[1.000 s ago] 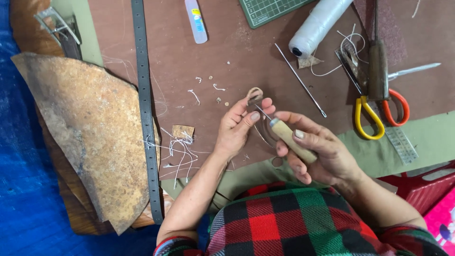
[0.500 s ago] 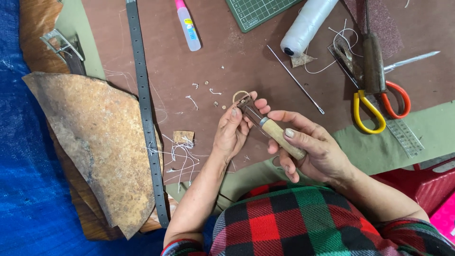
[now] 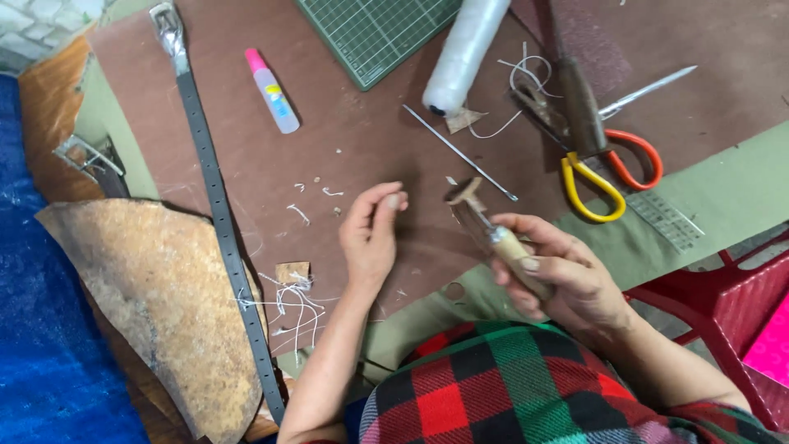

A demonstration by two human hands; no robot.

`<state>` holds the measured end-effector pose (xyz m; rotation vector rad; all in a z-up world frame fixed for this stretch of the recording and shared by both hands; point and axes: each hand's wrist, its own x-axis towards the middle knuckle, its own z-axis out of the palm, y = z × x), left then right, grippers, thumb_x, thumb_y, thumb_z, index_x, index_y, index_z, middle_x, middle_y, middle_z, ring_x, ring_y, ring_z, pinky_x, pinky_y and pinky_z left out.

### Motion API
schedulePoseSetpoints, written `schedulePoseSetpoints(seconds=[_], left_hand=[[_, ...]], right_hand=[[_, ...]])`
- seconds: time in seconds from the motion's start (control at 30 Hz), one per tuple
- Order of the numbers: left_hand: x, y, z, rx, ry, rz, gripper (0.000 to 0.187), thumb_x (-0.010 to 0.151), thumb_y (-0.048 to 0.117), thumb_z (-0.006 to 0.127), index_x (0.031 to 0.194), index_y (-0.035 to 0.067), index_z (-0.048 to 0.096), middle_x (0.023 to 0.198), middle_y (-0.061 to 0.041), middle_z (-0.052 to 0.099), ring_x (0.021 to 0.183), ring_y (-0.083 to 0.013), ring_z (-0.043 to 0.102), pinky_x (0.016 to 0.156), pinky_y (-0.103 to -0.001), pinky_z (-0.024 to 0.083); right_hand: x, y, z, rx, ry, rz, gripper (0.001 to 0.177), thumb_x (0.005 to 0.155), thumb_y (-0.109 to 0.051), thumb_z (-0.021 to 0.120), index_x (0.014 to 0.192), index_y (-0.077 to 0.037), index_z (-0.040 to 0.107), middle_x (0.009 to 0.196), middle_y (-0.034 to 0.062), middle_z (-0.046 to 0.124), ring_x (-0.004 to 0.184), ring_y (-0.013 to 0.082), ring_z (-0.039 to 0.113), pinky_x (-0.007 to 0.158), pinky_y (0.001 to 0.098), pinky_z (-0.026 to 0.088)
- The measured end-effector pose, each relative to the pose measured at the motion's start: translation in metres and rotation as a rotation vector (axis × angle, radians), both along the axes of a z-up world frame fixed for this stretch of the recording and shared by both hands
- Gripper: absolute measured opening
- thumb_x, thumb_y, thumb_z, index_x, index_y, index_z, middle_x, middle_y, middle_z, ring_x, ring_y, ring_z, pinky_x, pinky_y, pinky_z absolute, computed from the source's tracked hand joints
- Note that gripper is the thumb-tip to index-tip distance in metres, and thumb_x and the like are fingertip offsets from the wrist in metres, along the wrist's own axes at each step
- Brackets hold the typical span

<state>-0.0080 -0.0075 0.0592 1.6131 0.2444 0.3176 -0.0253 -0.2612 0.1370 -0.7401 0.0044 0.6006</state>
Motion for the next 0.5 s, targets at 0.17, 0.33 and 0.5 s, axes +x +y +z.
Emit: schedulePoseSetpoints(seconds=[0.17, 0.33, 0.5], left_hand=[[0.052, -0.047, -0.004, 0.583, -0.263, -0.193, 0.017, 0.096, 0.021, 0.074, 0.113, 0.024, 0.076, 0.1, 0.004, 0.074, 0.094, -0.0185, 0.074, 0.083, -0.032, 0.06], [0.104, -0.101, -0.033, 0.978, -0.436, -0.166, 0.014, 0.099, 0.034, 0.067, 0.111, 0.027, 0.069, 0.105, 0.005, 0.066, 0.095, -0.0194, 0.07, 0.08, -0.032, 0.059], [0.119, -0.114, -0.041, 1.118, -0.219, -0.348, 0.013, 0.093, 0.02, 0.069, 0.097, 0.008, 0.064, 0.097, -0.008, 0.056, 0.084, -0.0348, 0.07, 0.069, -0.047, 0.063]], right_hand=[[-0.01, -0.037, -0.02, -0.011, -0.016, -0.137, 0.051, 0.09, -0.009, 0.057, 0.139, 0.004, 0.055, 0.071, 0.0221, 0.055, 0.046, 0.0129, 0.048, 0.033, 0.0238, 0.041], [-0.015, -0.054, -0.034, 0.04, -0.044, -0.233, 0.046, 0.094, -0.01, 0.056, 0.136, 0.007, 0.056, 0.071, 0.0221, 0.052, 0.047, 0.0129, 0.046, 0.036, 0.0255, 0.04], [-0.018, -0.068, -0.04, 0.057, -0.082, -0.251, 0.045, 0.095, -0.01, 0.055, 0.135, 0.011, 0.054, 0.071, 0.022, 0.051, 0.046, 0.0134, 0.047, 0.035, 0.0276, 0.042]])
